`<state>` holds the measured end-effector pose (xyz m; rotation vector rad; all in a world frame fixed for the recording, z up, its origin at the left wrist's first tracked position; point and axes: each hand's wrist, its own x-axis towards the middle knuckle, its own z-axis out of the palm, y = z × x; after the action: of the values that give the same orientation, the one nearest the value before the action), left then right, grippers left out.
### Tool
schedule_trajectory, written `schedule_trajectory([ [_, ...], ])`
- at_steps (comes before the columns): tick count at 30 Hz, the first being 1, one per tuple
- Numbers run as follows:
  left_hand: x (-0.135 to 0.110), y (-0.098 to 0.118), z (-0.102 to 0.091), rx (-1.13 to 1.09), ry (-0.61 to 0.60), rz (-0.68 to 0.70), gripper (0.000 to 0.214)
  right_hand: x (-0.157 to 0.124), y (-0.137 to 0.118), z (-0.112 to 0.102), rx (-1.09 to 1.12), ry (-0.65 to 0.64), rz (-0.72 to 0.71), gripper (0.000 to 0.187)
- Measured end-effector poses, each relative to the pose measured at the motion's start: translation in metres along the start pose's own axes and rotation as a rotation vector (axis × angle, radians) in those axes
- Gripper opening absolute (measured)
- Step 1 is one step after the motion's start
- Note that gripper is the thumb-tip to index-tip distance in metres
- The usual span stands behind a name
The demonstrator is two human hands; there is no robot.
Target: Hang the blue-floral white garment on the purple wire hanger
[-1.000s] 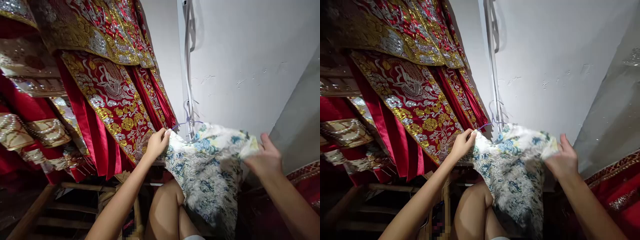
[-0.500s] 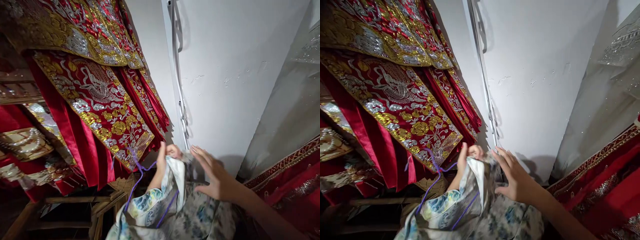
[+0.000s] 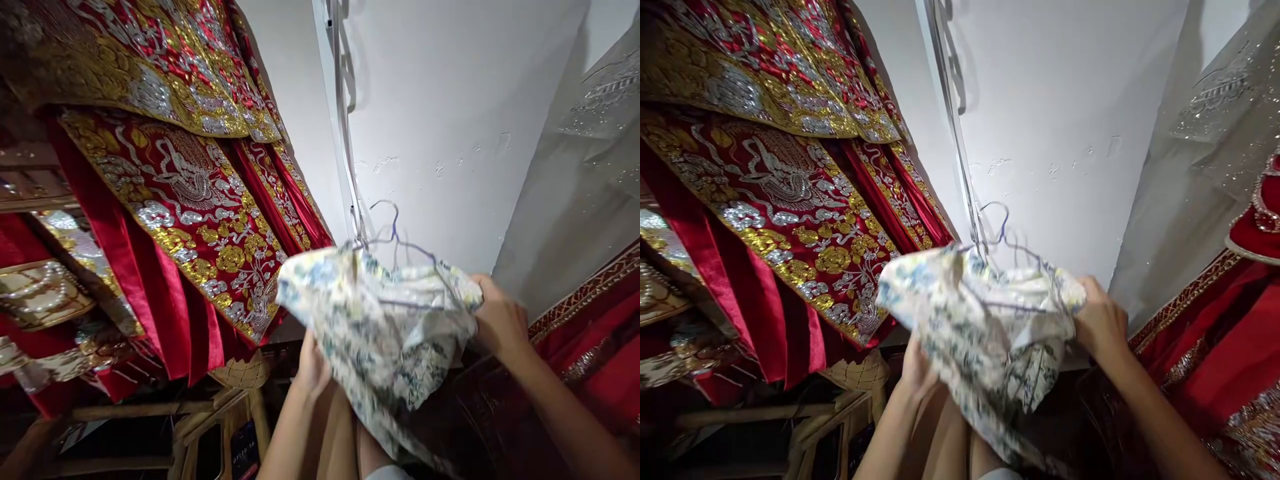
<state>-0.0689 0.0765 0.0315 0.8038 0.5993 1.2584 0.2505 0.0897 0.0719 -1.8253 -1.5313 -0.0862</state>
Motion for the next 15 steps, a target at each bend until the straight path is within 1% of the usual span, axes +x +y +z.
schedule_trajectory([
  [2, -0.018, -0.006, -0.006, 0.006, 0.054, 0.002, 0.080, 0.022, -0.014, -0.007, -0.035, 0.006, 0.049, 0.041],
  [3, -0.026, -0.013, -0.008, 0.031, 0.103, 0.010, 0.078, 0.029, -0.024, -0.009, -0.022, 0.002, 0.028, 0.041],
  [4, -0.032, -0.021, -0.010, 0.077, 0.181, 0.027, 0.073, 0.034, -0.036, -0.009, 0.001, -0.006, -0.031, 0.043],
  [6, -0.043, -0.046, -0.015, 0.185, 0.393, 0.067, 0.064, 0.030, -0.058, -0.004, 0.070, -0.005, -0.235, 0.051],
  [8, -0.053, -0.074, -0.019, 0.231, 0.612, 0.065, 0.059, 0.008, -0.073, 0.005, 0.189, 0.005, -0.471, 0.056],
  [9, -0.057, -0.087, -0.020, 0.206, 0.695, 0.057, 0.059, -0.011, -0.077, 0.012, 0.279, -0.029, -0.567, 0.057],
  [10, -0.061, -0.098, -0.020, 0.148, 0.740, 0.051, 0.060, -0.033, -0.077, 0.019, 0.389, -0.073, -0.626, 0.053],
  [11, -0.064, -0.106, -0.019, 0.074, 0.746, 0.045, 0.062, -0.059, -0.074, 0.028, 0.529, -0.191, -0.666, 0.049],
  [12, -0.066, -0.112, -0.017, -0.002, 0.722, 0.041, 0.064, -0.086, -0.070, 0.038, 0.652, -0.340, -0.654, 0.047],
  [13, -0.068, -0.115, -0.014, -0.068, 0.684, 0.034, 0.067, -0.113, -0.063, 0.049, 0.770, -0.434, -0.591, 0.040],
  [14, -0.069, -0.115, -0.012, -0.115, 0.648, 0.023, 0.069, -0.139, -0.056, 0.060, 0.874, -0.456, -0.417, 0.033],
  [15, -0.070, -0.114, -0.010, -0.140, 0.627, 0.000, 0.071, -0.161, -0.049, 0.071, 0.956, -0.427, -0.192, 0.030],
])
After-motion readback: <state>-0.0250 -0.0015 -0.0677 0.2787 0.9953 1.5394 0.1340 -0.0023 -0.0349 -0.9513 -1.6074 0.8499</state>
